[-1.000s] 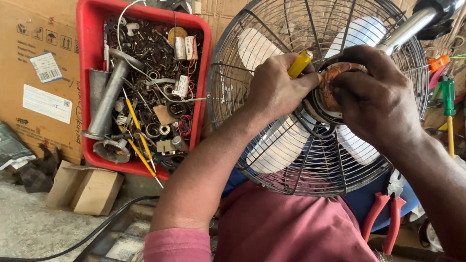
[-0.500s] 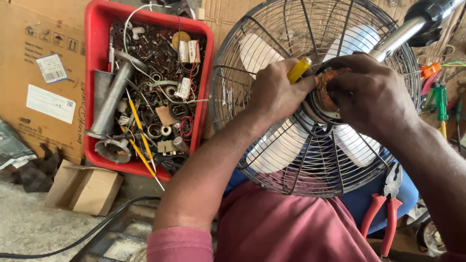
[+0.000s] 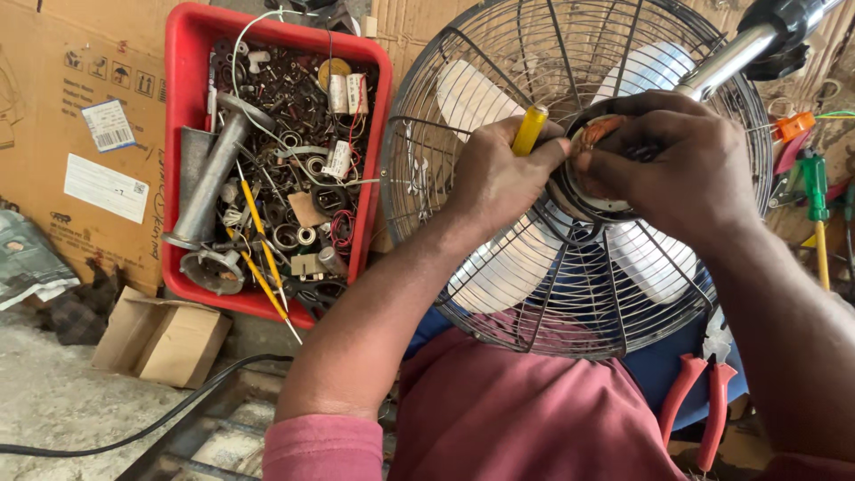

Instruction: The person repairs an electric fan by working on the motor winding and wiring using a screwdriver and pliers.

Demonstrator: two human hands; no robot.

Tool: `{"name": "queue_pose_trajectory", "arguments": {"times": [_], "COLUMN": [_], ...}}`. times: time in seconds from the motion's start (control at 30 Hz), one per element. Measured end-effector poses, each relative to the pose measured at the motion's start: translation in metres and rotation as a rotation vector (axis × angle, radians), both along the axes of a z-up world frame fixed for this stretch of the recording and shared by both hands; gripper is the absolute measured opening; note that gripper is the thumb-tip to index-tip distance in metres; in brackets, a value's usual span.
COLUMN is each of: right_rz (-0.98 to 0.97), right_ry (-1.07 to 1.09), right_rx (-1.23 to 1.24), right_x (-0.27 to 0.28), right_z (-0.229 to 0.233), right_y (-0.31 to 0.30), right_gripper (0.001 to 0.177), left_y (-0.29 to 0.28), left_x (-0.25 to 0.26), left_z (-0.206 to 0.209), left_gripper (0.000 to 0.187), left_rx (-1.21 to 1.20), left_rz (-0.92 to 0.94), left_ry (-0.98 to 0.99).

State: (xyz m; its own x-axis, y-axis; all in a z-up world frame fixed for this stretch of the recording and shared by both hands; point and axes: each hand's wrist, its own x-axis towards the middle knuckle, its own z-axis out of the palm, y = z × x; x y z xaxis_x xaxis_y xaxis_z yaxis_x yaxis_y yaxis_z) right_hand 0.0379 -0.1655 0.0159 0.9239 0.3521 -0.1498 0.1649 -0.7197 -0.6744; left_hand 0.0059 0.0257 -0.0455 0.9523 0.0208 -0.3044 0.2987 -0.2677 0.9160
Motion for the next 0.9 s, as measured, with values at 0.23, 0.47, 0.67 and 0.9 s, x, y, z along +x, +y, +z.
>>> {"name": "queue_pose_trajectory", "arguments": {"times": [0.23,0.47,0.67,0.9], "right_rz": [-0.041,-0.034,-0.052,-0.039], "right_ry": [0.03,0.013,0.05,-0.003], "right_rx": [0.021,0.033,0.054,0.052], "right_x": [-0.003,-0.003,-0.004,-0.005], "right_z": [-0.007,-0.011,-0.012,-0.02], "right_y": [-0.012,-0.014,-0.016,-0.019], "right_gripper": [0.017,0.017,0.016,0.017], "left_y": [-0.007,-0.009,-0.005,-0.003], "left_x": [-0.001,-0.004,-0.012,0.004], "left_z": [0.008,0.0,-0.019,0.001], "left_gripper": [0.037,0.037,0.035,0.028], "left_rx": [0.127,0.031,0.033,0.177], "left_rz": [-0.006,0.037,-0.03,-0.124], "left_ry": [0.012,0.061,-0.295,-0.174]}}
